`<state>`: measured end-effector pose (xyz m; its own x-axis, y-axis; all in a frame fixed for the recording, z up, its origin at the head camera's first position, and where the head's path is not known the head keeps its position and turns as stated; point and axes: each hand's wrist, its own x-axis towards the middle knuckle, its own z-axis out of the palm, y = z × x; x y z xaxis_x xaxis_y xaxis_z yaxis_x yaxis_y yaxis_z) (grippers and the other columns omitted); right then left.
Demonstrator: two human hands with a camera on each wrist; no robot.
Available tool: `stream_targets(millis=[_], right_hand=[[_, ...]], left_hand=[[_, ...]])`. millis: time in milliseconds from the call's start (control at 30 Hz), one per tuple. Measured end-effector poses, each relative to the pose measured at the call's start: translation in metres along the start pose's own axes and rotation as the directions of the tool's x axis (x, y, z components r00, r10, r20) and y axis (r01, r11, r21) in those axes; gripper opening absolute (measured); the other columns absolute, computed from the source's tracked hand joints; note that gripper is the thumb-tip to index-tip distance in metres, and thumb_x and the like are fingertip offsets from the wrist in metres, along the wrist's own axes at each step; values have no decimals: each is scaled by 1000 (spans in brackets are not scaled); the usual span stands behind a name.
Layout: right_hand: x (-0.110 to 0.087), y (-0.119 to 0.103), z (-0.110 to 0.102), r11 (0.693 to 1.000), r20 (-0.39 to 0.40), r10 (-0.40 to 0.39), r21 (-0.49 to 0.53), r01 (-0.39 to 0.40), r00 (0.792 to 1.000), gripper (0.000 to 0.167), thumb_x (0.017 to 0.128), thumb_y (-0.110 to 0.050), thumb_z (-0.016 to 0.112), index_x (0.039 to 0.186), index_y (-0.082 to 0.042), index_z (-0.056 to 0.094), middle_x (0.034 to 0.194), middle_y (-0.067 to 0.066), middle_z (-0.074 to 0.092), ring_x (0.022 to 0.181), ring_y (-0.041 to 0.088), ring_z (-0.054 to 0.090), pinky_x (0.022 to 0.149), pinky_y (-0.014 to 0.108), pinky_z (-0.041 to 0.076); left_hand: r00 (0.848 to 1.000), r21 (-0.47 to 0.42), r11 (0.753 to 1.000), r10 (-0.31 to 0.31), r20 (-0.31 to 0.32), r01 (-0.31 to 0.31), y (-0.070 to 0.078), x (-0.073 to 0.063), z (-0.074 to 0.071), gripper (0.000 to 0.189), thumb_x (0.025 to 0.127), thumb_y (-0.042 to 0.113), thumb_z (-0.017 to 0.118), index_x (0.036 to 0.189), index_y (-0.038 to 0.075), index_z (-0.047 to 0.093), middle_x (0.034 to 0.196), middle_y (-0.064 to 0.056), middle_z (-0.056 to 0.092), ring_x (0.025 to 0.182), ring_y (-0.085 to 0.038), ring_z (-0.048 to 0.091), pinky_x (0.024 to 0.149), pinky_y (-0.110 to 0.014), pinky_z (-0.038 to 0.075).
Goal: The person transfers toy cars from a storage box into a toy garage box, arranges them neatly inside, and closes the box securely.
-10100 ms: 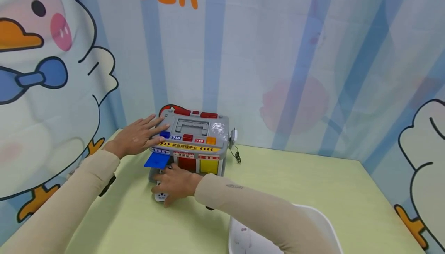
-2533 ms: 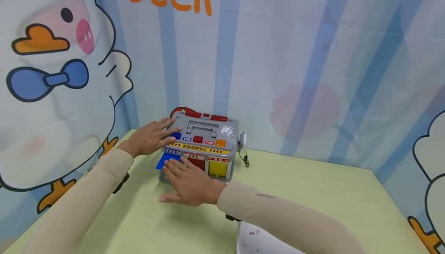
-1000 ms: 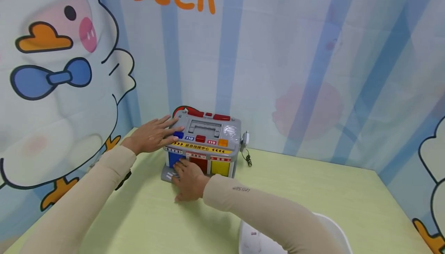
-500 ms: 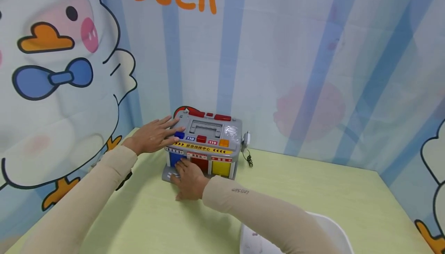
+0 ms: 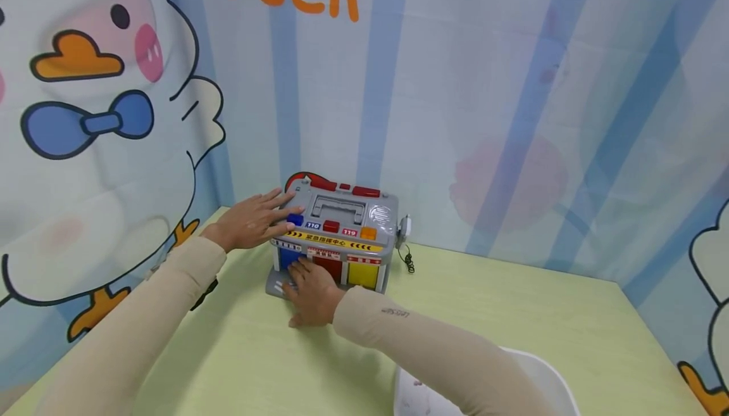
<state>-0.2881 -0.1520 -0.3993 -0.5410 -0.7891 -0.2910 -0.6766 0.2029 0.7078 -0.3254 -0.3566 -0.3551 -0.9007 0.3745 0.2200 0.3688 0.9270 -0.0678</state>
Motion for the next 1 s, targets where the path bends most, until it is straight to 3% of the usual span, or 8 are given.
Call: stream_targets(millis=[300,633,833,1000], right_hand=[[-2,5,8,999,-72,-23,45,26,997,78,95,-74,24,160,-32,21,168,-3,20,156,14,18,128,33,11],[-8,16,17,972,-198,-33,220,77,980,72,98,-69,27,160,-31,25,166,0,28,154,16,24,127,35,19],[-30,29,17,902,-239,-29,413,128,971,70,101,-64,29,160,-27,24,166,5,27,155,20,23,127,38,18],[-54,37,11,799,-256,-31,574,177,966,69,103,-60,31,161,-24,22,168,7,22,157,25,17,128,41,14]], left_hand=[[1000,5,1000,3,0,-3,-2,2,4,57,103,45,47,155,22,39,165,-13,28,152,-43,23,121,-59,26],[1000,18,1000,13,0,-13,-4,3,6,57,104,45,45,156,22,37,165,-13,27,152,-41,22,120,-63,25],[1000,8,1000,6,15,-6,-4,8,5,58,104,48,43,156,23,37,165,-14,26,153,-41,21,120,-63,22],[998,-57,997,-59,14,60,-6,6,1,62,102,52,46,154,19,40,165,-15,27,153,-43,19,121,-62,21]])
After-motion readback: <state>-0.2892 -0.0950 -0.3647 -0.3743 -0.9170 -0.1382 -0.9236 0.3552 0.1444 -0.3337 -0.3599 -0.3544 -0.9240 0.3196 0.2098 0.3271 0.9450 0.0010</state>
